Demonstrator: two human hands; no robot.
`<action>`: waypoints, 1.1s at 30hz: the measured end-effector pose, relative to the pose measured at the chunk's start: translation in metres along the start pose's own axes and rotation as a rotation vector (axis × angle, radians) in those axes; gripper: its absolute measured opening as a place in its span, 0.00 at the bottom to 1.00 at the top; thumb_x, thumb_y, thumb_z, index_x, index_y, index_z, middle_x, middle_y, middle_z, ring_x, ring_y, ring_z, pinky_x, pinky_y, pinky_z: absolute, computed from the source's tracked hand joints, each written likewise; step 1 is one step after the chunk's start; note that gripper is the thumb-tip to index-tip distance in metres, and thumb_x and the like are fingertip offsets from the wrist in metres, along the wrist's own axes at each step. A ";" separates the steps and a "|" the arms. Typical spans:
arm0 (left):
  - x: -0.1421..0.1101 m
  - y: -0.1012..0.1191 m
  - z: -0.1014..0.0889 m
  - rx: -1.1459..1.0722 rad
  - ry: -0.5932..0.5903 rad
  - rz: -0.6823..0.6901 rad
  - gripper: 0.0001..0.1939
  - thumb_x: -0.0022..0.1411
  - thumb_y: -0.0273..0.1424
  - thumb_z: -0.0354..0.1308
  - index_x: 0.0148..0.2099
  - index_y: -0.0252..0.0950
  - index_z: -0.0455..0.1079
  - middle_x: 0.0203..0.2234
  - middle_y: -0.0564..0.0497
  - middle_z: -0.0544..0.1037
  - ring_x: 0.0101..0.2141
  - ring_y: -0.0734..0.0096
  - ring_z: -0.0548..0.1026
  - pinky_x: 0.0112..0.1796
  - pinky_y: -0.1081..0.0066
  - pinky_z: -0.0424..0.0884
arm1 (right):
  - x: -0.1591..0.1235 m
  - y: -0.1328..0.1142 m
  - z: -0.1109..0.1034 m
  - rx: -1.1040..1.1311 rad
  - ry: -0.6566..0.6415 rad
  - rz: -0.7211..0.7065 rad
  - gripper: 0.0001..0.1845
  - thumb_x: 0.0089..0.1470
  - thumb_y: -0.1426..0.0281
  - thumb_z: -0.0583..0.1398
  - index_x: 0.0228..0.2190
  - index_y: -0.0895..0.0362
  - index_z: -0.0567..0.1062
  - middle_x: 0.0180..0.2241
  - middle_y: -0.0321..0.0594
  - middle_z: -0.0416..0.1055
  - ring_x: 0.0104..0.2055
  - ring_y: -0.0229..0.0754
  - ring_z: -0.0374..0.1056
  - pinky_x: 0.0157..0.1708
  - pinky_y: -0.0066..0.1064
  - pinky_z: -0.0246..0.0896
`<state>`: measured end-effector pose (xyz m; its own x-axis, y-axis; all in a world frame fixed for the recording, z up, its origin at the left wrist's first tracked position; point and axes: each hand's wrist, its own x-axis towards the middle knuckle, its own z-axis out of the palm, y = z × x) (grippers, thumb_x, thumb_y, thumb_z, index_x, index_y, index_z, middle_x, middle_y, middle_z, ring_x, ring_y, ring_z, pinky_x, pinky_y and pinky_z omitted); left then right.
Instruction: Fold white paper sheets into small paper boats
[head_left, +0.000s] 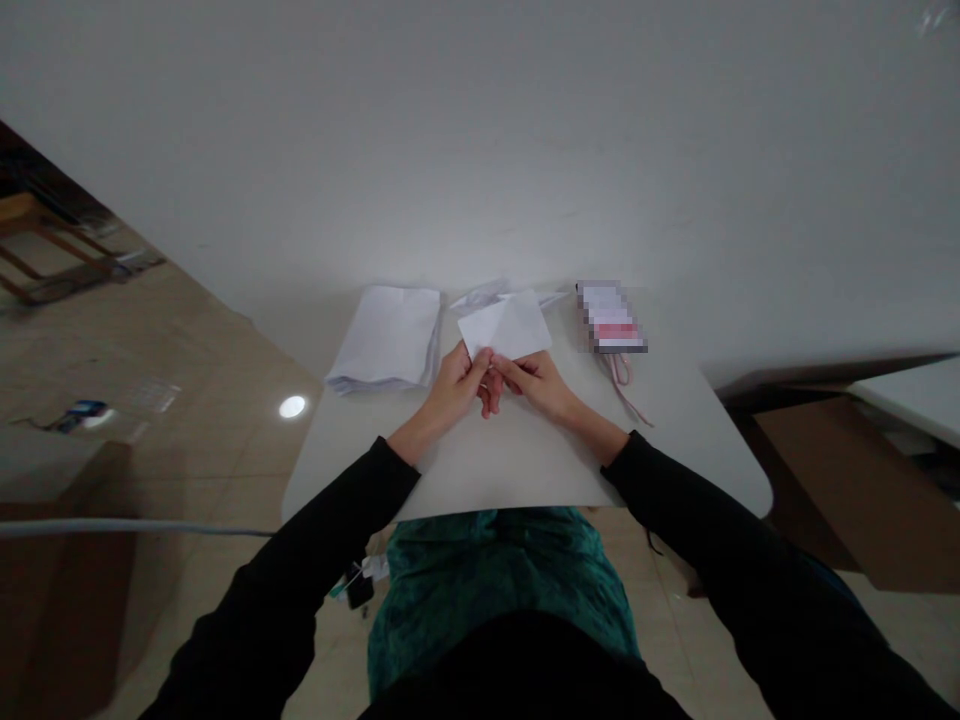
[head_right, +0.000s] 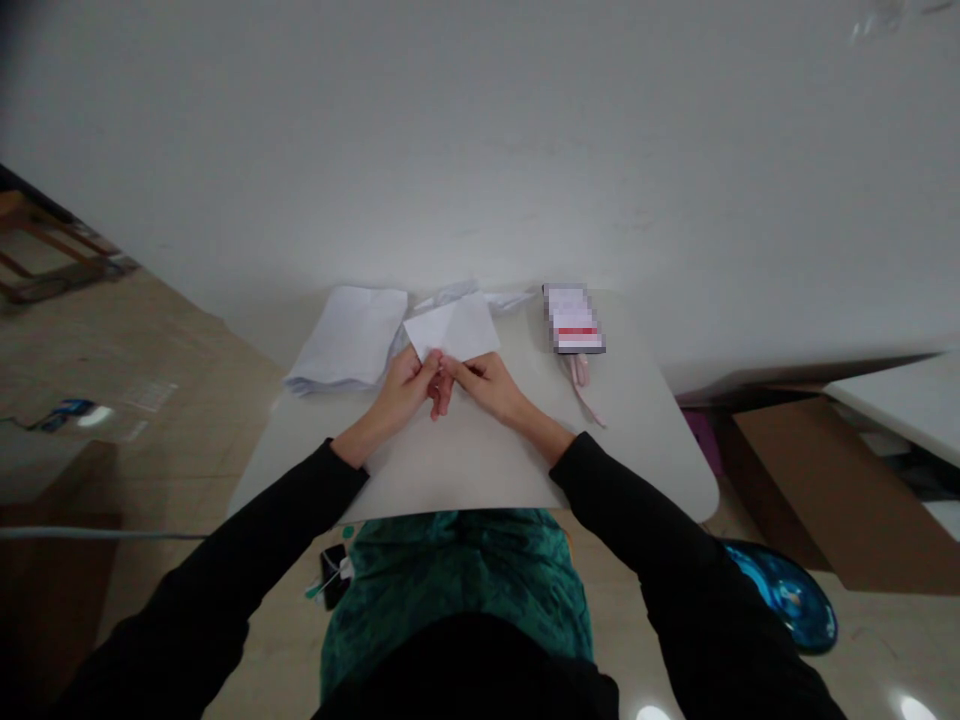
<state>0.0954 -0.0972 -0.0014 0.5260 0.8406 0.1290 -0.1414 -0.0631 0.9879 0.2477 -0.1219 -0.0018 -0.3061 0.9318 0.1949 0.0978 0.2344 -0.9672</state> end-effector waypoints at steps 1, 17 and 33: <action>-0.001 0.001 0.000 0.000 -0.010 0.001 0.20 0.65 0.50 0.53 0.39 0.37 0.58 0.17 0.58 0.71 0.13 0.77 0.70 0.13 0.79 0.64 | 0.000 0.000 0.000 0.008 0.034 0.014 0.34 0.57 0.44 0.53 0.13 0.56 0.64 0.14 0.32 0.59 0.19 0.32 0.51 0.22 0.29 0.45; -0.007 0.029 -0.015 0.024 0.092 0.000 0.29 0.64 0.52 0.53 0.20 0.34 0.61 0.09 0.57 0.62 0.08 0.83 0.62 0.10 0.82 0.53 | 0.003 -0.030 -0.077 0.116 0.660 -0.234 0.33 0.58 0.43 0.51 0.15 0.53 0.56 0.15 0.30 0.47 0.16 0.33 0.45 0.16 0.29 0.43; -0.004 0.019 -0.013 0.214 0.186 0.071 0.24 0.63 0.49 0.56 0.27 0.33 0.66 0.15 0.51 0.73 0.13 0.77 0.70 0.14 0.79 0.64 | 0.003 -0.006 -0.021 0.017 0.362 0.062 0.26 0.47 0.48 0.65 0.21 0.57 0.68 0.15 0.32 0.65 0.15 0.31 0.57 0.14 0.25 0.50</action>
<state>0.0795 -0.0945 0.0153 0.3558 0.9129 0.1999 0.0185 -0.2207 0.9752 0.2664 -0.1145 0.0080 0.0548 0.9826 0.1776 0.0895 0.1723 -0.9810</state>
